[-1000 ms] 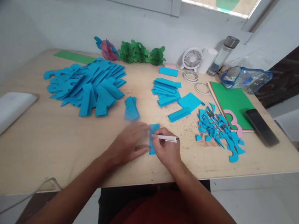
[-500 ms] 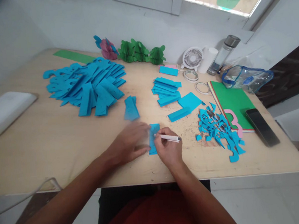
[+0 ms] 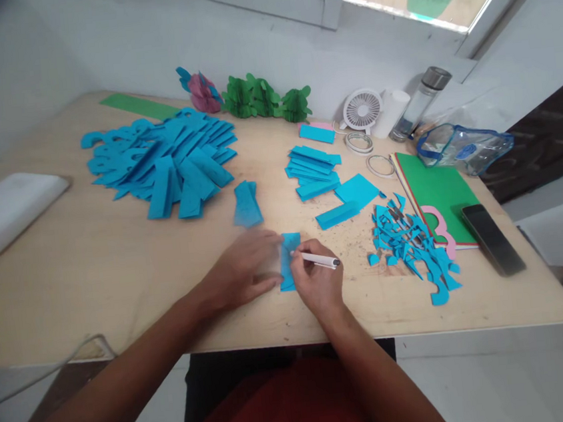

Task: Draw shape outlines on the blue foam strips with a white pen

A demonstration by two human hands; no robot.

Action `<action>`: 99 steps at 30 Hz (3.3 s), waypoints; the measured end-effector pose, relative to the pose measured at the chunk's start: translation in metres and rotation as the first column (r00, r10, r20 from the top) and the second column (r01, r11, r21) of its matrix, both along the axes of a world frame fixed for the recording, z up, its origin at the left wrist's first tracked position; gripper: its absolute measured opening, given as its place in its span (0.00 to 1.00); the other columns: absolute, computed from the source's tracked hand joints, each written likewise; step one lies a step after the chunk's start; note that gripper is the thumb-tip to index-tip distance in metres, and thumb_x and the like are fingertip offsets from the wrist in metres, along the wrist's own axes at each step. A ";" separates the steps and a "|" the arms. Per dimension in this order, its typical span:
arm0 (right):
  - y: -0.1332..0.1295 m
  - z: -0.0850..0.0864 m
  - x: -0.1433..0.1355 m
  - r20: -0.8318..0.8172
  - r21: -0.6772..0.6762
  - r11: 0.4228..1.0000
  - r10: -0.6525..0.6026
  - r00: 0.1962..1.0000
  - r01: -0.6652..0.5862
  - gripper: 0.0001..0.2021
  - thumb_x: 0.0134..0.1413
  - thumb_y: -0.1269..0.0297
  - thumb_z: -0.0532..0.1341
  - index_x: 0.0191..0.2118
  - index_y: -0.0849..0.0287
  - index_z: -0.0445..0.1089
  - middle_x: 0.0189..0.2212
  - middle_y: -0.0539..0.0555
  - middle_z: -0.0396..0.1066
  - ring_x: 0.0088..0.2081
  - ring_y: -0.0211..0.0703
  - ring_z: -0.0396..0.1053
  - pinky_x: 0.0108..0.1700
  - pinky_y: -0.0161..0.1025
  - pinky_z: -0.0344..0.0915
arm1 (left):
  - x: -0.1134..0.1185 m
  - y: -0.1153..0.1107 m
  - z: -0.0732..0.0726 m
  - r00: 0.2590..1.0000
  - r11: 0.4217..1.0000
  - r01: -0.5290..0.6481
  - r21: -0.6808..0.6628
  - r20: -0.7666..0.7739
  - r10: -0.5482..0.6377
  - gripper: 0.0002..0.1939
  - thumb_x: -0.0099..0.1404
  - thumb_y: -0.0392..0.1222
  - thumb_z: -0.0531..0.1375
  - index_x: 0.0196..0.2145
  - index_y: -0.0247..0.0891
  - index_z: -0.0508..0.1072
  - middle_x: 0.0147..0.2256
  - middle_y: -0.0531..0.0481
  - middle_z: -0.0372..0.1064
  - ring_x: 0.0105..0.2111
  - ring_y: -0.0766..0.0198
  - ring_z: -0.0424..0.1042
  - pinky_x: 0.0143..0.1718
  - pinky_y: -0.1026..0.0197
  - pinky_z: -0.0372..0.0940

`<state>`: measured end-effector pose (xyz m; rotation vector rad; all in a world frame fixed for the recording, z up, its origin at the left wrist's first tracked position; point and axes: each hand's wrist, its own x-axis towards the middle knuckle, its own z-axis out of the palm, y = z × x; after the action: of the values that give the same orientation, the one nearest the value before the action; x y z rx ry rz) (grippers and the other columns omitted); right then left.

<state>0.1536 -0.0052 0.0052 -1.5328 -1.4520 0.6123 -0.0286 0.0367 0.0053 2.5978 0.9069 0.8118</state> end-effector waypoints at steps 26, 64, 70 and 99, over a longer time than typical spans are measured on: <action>0.001 0.007 0.004 -0.180 -0.021 0.998 0.053 0.982 -0.058 0.08 0.59 0.60 0.59 0.39 0.57 0.71 0.31 0.52 0.76 0.33 0.43 0.74 0.32 0.36 0.69 | 0.000 0.000 0.001 1.000 1.000 -0.006 0.000 -0.001 0.006 0.16 0.58 0.43 0.65 0.43 0.37 0.71 0.51 0.39 0.72 0.55 0.47 0.68 0.58 0.42 0.62; -0.031 0.005 0.013 0.536 0.188 0.939 0.148 0.831 -0.288 0.13 0.66 0.67 0.53 0.50 0.58 0.72 0.35 0.58 0.77 0.38 0.49 0.72 0.43 0.45 0.68 | -0.003 -0.004 0.004 0.990 0.999 0.030 -0.044 -0.140 -0.036 0.23 0.58 0.45 0.65 0.50 0.36 0.70 0.57 0.37 0.67 0.59 0.45 0.63 0.60 0.40 0.58; -0.032 0.005 0.013 0.535 0.174 0.942 0.155 0.830 -0.288 0.14 0.66 0.67 0.53 0.51 0.57 0.71 0.35 0.57 0.77 0.38 0.49 0.72 0.44 0.46 0.68 | -0.003 -0.010 0.000 0.994 0.997 0.000 -0.078 -0.108 -0.009 0.23 0.61 0.45 0.63 0.52 0.38 0.68 0.59 0.38 0.65 0.61 0.46 0.61 0.62 0.39 0.54; -0.023 0.009 0.001 -0.195 -0.083 0.987 0.118 0.974 -0.136 0.05 0.58 0.61 0.59 0.34 0.56 0.69 0.28 0.51 0.74 0.30 0.41 0.72 0.33 0.37 0.69 | -0.002 -0.009 -0.005 0.995 0.996 -0.012 -0.083 -0.103 0.004 0.20 0.61 0.45 0.61 0.50 0.36 0.69 0.59 0.36 0.65 0.62 0.45 0.59 0.63 0.39 0.52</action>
<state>0.1550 -0.0277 0.0142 -1.4191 -1.3986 0.8917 -0.0307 0.0272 0.0007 2.5845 0.9586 0.6335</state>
